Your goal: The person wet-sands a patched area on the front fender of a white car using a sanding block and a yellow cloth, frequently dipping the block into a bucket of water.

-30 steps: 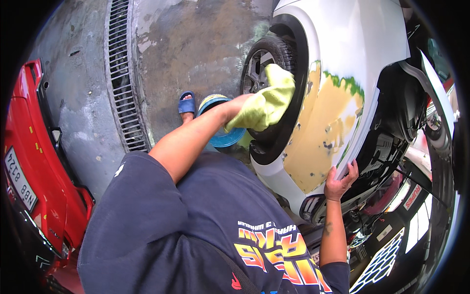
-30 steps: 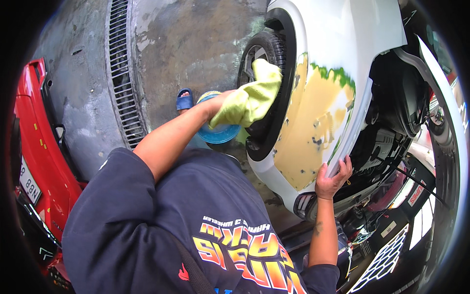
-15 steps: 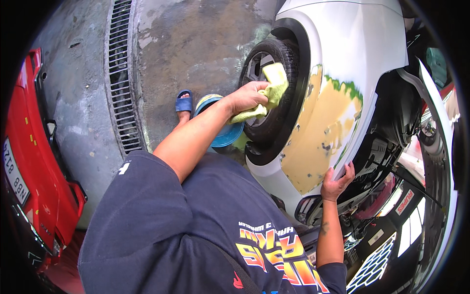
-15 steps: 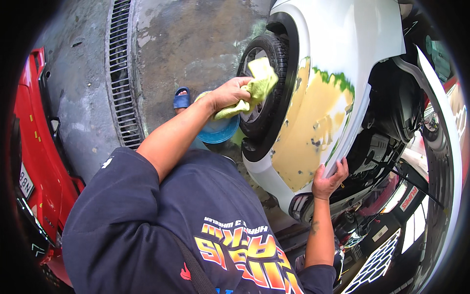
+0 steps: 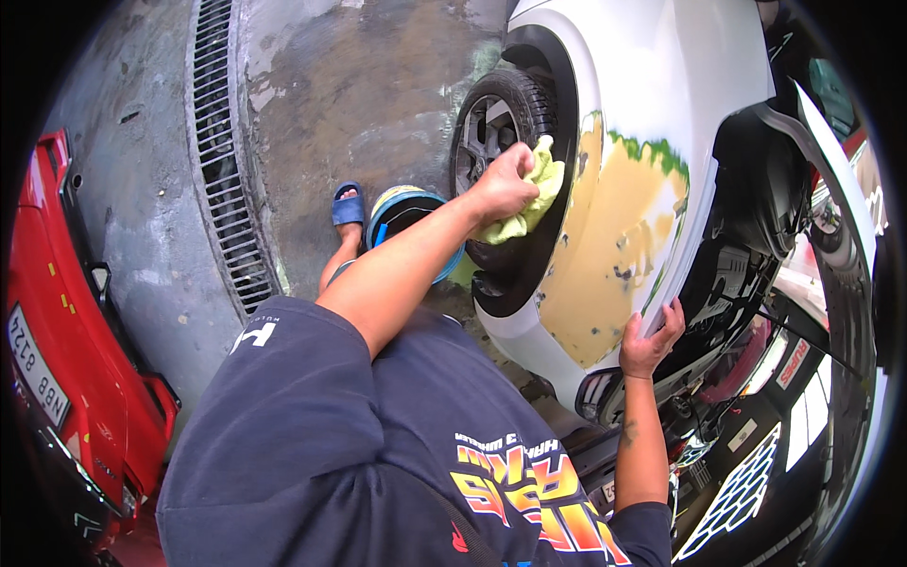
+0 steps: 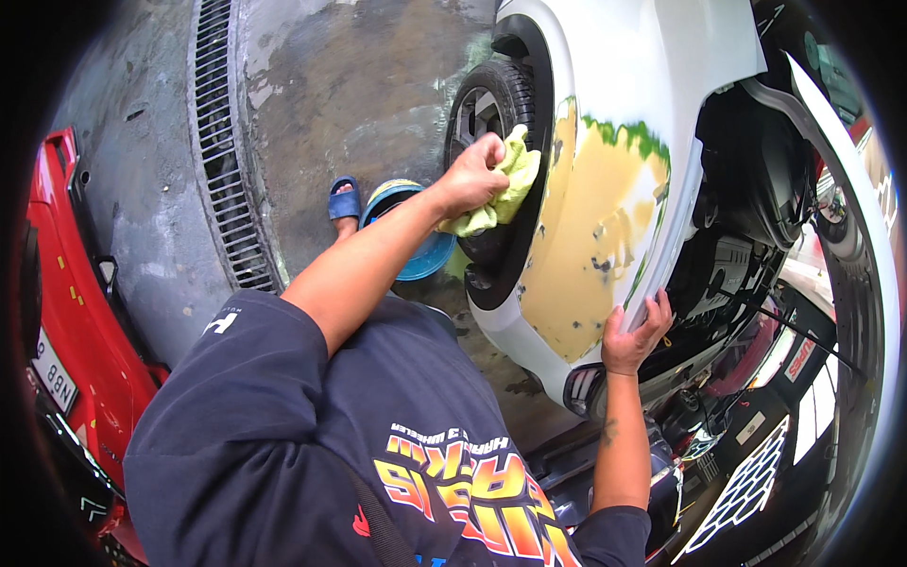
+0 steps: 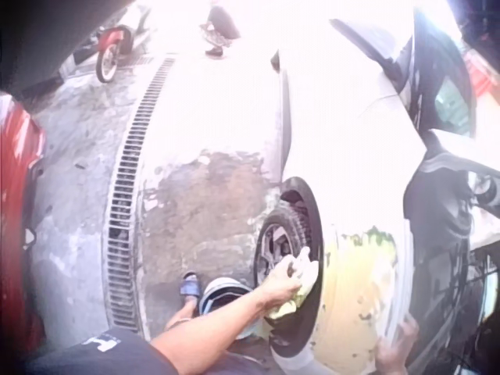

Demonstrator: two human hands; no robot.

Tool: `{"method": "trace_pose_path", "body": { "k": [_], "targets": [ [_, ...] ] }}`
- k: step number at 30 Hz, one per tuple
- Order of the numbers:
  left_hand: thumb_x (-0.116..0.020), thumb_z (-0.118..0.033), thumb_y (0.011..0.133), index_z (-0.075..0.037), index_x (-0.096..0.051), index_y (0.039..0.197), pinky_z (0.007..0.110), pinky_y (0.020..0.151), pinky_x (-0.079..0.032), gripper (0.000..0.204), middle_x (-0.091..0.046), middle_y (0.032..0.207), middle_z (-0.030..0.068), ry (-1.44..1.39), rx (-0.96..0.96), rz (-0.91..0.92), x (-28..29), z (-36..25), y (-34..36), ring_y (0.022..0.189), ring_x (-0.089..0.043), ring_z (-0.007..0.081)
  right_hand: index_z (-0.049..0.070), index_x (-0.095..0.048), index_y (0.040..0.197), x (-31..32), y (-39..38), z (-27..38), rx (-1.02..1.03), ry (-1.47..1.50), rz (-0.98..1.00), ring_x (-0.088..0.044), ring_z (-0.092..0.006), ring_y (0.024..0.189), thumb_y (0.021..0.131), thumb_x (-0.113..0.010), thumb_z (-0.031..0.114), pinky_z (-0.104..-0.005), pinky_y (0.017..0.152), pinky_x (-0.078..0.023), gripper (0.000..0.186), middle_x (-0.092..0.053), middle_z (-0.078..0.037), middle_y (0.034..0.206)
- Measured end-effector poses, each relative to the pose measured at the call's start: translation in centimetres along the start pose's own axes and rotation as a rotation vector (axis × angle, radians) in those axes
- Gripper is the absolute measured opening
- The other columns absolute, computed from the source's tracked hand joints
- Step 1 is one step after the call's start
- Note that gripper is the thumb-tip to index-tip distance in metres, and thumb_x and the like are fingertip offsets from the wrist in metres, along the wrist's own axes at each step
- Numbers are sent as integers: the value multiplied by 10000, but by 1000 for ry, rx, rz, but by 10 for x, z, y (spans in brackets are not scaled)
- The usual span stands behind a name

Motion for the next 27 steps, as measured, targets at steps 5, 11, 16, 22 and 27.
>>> {"method": "trace_pose_path", "body": {
  "k": [5,11,16,22,27],
  "targets": [
    [-651,-15,961,-57,-564,1364,313,746,-570,415,-723,1001,63,-126,157,104,-3,-35,-10,847,-685,130,105,-454,1366,1,0,1,-8,18,-8,-508,-463,1329,829,-759,78,-577,1142,-389,618,-515,-272,1480],
    [-733,-196,1018,-44,-708,1069,331,684,-590,162,-735,926,60,-231,247,78,-17,-21,6,781,-705,143,107,-455,1374,2,1,1,-3,10,-12,-517,-462,1320,829,-760,74,-572,1138,-395,625,-523,-273,1471],
    [-813,-125,935,-41,-728,1074,348,709,-601,183,-743,913,77,-41,131,-92,-22,-19,8,785,-715,156,108,-456,1372,1,-1,0,-6,7,-15,-519,-461,1316,830,-759,79,-571,1138,-395,622,-524,-272,1470],
    [-793,-141,956,-14,-772,1044,353,617,-586,156,-760,845,79,-182,210,-184,-35,-2,7,676,-712,160,106,-456,1368,2,0,1,-8,8,-13,-520,-461,1311,830,-759,83,-571,1137,-397,617,-528,-272,1466],
    [-759,-138,988,-15,-776,1024,341,646,-589,129,-766,868,77,-212,292,-278,-45,8,-3,708,-720,155,113,-458,1370,3,1,1,-15,22,-16,-521,-463,1308,827,-764,81,-570,1133,-402,624,-533,-269,1464]
  ]
}}
Point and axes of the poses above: each hand's wrist, its own y-axis towards the middle knuckle, its own x-axis out of the back of the hand, z = x × y, the point moved 8 cm from there along y, towards the middle knuckle
